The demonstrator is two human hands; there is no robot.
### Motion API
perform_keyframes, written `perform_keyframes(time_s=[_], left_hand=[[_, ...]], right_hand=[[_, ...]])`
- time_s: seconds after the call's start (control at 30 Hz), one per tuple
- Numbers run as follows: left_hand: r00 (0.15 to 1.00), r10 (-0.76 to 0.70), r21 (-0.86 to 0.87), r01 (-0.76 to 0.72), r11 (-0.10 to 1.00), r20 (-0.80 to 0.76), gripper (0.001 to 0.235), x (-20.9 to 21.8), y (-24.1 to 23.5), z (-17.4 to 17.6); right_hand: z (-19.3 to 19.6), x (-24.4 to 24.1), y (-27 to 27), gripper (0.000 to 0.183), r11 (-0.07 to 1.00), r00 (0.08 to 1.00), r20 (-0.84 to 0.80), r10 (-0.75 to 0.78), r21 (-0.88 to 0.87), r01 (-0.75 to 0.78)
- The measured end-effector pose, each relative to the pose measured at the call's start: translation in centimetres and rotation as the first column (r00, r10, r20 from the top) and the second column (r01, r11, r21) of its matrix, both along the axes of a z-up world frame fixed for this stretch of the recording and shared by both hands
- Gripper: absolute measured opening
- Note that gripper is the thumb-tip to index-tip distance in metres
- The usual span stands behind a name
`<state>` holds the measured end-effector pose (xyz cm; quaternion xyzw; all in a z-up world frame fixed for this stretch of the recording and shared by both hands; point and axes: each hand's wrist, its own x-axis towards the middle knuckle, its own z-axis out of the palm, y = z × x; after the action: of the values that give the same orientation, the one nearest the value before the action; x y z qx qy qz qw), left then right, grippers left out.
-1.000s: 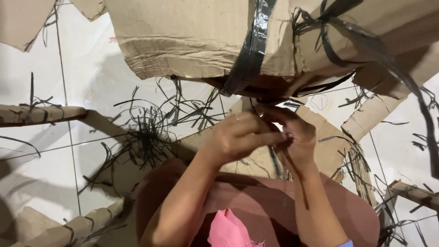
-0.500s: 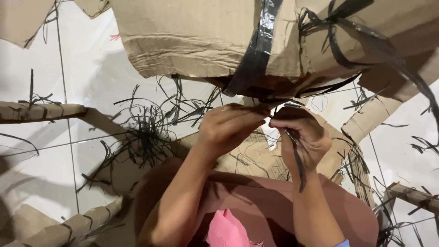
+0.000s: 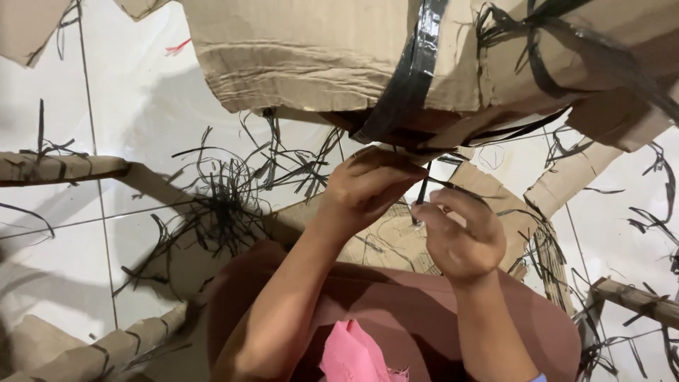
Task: Wrapping chair legs with protective cardboard and securing them with plastic ties.
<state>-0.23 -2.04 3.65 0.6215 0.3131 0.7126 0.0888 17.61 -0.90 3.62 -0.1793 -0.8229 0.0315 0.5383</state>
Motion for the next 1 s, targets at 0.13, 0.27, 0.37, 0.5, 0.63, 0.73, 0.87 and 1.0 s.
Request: perform_keyframes(time_s=[0.13, 0.27, 0.37, 0.5, 0.63, 0.73, 0.87, 1.0], left_hand=[[1.0, -0.013, -0.006, 0.013, 1.0, -0.005, 0.005, -0.1, 0.0, -0.4], [1.0, 0.007, -0.023, -0.007, 1.0, -0.025, 0.009, 0.1, 0.0, -0.8], [0.984, -0.02, -0.289, -0.032, 0.957, -0.177, 0.019, -0.3, -1.1, -0.5], [0.991, -0.043, -0.28, 0.005, 0.96, -0.13, 0.017, -0.3, -0.8, -0.4], [1.0, -0.027, -0.072, 0.027, 0.997, 0.008, 0.006, 0.9, 0.3, -1.3], [0.997, -0.059, -0.097, 0.064, 0.993, 0.055, 0.002, 1.2, 0.6, -1.8], [0.983, -0.12, -0.187, 0.145, 0.972, 0.14, 0.013, 1.3, 1.2, -3.4], [0.95, -0.23, -0.229, 0.277, 0.933, 0.212, 0.012, 0.8, 1.3, -3.7]], right_hand=[[2.0, -1.0, -0.2, 0.026, 0.993, 0.999, -0.027, -0.028, 0.117, 0.031], [1.4, -0.9, 1.6, 0.018, 0.997, 0.998, -0.052, -0.045, 0.058, 0.048], [-1.1, 3.2, 1.9, 0.012, 0.968, 0.97, -0.057, -0.235, -0.107, 0.229], [-1.5, 3.4, 2.7, 0.018, 0.875, 0.943, -0.238, -0.233, -0.474, 0.097], [-6.6, 2.6, 7.4, 0.022, 0.544, 0.801, -0.565, -0.199, -0.743, -0.389], [-9.2, 1.7, 9.7, 0.02, 0.326, 0.732, -0.654, -0.191, -0.746, -0.581], [-11.6, -0.4, 13.4, 0.028, 0.254, 0.772, -0.616, -0.156, -0.78, -0.571], [-14.7, -0.3, 15.9, 0.036, 0.203, 0.804, -0.58, -0.133, -0.81, -0.55]])
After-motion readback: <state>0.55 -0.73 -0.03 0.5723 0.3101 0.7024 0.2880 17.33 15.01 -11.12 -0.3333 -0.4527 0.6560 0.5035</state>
